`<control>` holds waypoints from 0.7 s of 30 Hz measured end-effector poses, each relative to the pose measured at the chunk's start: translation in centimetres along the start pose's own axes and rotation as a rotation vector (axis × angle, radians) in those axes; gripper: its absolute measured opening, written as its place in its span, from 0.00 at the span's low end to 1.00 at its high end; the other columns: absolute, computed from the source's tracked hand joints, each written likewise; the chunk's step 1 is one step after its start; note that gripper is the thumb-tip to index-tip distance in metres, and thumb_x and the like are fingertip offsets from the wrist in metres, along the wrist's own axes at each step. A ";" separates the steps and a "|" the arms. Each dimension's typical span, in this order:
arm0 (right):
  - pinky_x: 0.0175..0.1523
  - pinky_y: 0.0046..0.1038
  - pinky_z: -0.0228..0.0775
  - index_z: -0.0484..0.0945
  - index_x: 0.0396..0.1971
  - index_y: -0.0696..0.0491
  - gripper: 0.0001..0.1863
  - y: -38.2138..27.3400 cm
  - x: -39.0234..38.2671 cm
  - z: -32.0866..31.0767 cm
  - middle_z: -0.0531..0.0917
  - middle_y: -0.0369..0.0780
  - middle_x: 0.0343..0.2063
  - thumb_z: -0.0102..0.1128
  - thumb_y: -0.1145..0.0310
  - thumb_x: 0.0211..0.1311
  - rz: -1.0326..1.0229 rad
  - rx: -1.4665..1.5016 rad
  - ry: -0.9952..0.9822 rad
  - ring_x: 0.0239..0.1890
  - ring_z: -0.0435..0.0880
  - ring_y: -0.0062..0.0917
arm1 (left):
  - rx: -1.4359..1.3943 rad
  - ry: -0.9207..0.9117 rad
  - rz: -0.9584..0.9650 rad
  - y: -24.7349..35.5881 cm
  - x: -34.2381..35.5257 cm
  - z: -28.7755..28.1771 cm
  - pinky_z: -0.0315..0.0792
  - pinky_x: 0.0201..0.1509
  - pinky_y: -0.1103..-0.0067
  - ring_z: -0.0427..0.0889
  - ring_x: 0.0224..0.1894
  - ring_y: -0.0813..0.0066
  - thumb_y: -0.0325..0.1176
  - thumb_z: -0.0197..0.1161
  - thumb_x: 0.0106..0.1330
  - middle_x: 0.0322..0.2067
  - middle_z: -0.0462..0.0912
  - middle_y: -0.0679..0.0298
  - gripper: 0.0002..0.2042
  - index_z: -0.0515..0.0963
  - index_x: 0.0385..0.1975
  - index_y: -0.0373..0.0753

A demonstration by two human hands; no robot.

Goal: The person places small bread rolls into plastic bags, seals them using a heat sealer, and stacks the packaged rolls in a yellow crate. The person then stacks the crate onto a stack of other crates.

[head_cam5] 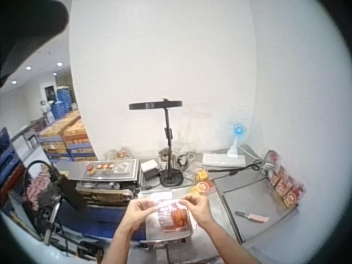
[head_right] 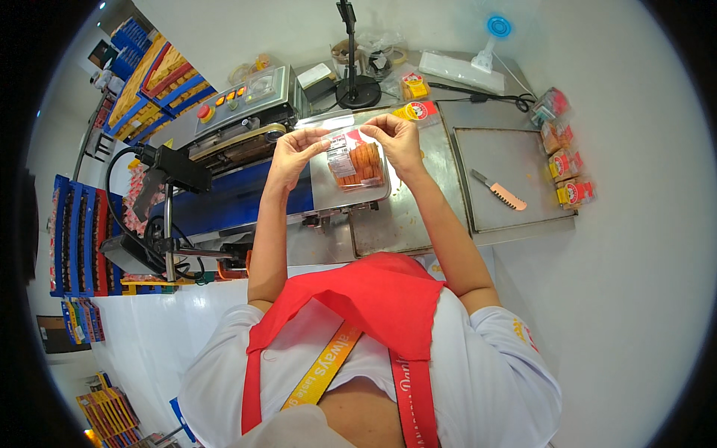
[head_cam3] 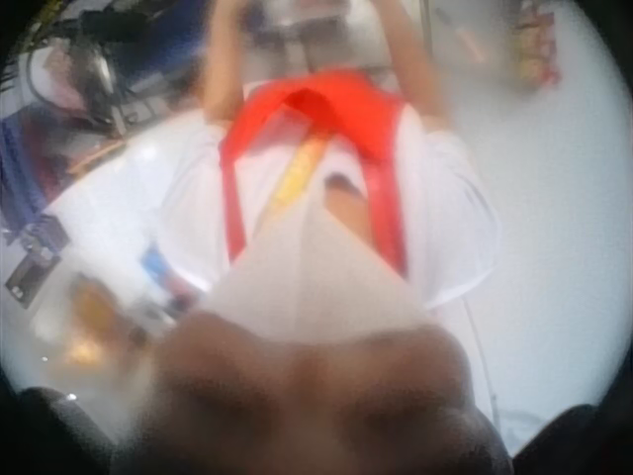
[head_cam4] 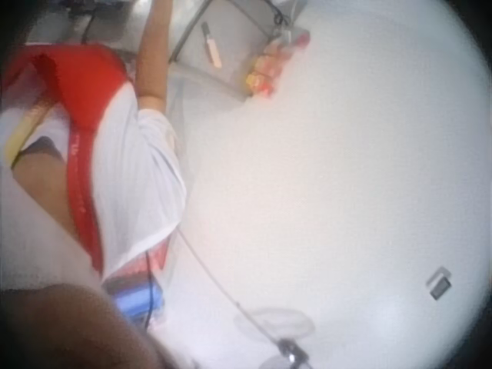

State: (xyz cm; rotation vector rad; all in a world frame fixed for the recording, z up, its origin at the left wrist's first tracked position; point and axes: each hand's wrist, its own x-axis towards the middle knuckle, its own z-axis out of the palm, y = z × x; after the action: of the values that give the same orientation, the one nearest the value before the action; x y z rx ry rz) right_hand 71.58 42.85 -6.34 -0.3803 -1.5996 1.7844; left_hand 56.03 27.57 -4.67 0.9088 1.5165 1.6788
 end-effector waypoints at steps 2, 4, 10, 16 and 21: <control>0.41 0.17 0.70 0.78 0.33 0.57 0.07 -0.1 -0.2 0.2 0.80 0.34 0.27 0.65 0.74 0.55 -0.030 0.005 0.026 0.31 0.78 0.14 | 0.045 -0.001 0.004 0.0 -0.1 0.0 0.73 0.40 0.85 0.80 0.32 0.83 0.25 0.68 0.54 0.29 0.84 0.62 0.09 0.80 0.35 0.32; 0.40 0.16 0.69 0.78 0.30 0.57 0.06 -0.3 -0.6 0.8 0.80 0.33 0.27 0.65 0.72 0.55 -0.086 0.022 0.086 0.30 0.77 0.13 | 0.059 0.012 0.033 0.1 -0.1 0.2 0.73 0.39 0.85 0.80 0.31 0.83 0.25 0.68 0.54 0.28 0.84 0.62 0.07 0.82 0.32 0.32; 0.31 0.16 0.66 0.80 0.25 0.59 0.07 -2.0 -2.7 1.1 0.79 0.32 0.25 0.66 0.71 0.54 -0.206 -0.581 0.211 0.26 0.76 0.12 | 0.048 0.072 0.055 0.3 -1.1 0.9 0.73 0.41 0.85 0.80 0.32 0.82 0.24 0.66 0.56 0.29 0.83 0.62 0.06 0.81 0.33 0.31; 0.28 0.20 0.66 0.82 0.25 0.60 0.08 -1.3 -2.2 1.4 0.80 0.37 0.18 0.66 0.70 0.51 -0.162 -0.418 0.168 0.21 0.75 0.14 | 0.118 0.074 0.054 0.6 -1.2 0.9 0.72 0.40 0.85 0.79 0.32 0.83 0.24 0.66 0.56 0.29 0.83 0.63 0.07 0.80 0.33 0.30; 0.39 0.17 0.68 0.83 0.26 0.57 0.05 -0.1 -1.5 0.0 0.82 0.34 0.29 0.65 0.71 0.53 0.079 -0.115 0.001 0.31 0.78 0.15 | 0.057 0.047 0.036 0.6 -1.4 0.6 0.71 0.41 0.86 0.78 0.33 0.83 0.24 0.66 0.56 0.30 0.82 0.64 0.07 0.80 0.33 0.31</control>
State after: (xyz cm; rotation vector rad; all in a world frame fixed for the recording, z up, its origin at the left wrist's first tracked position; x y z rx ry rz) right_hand 72.67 41.82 -6.56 -0.5038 -1.7125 1.7549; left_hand 57.27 26.68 -4.11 0.9373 1.5955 1.7011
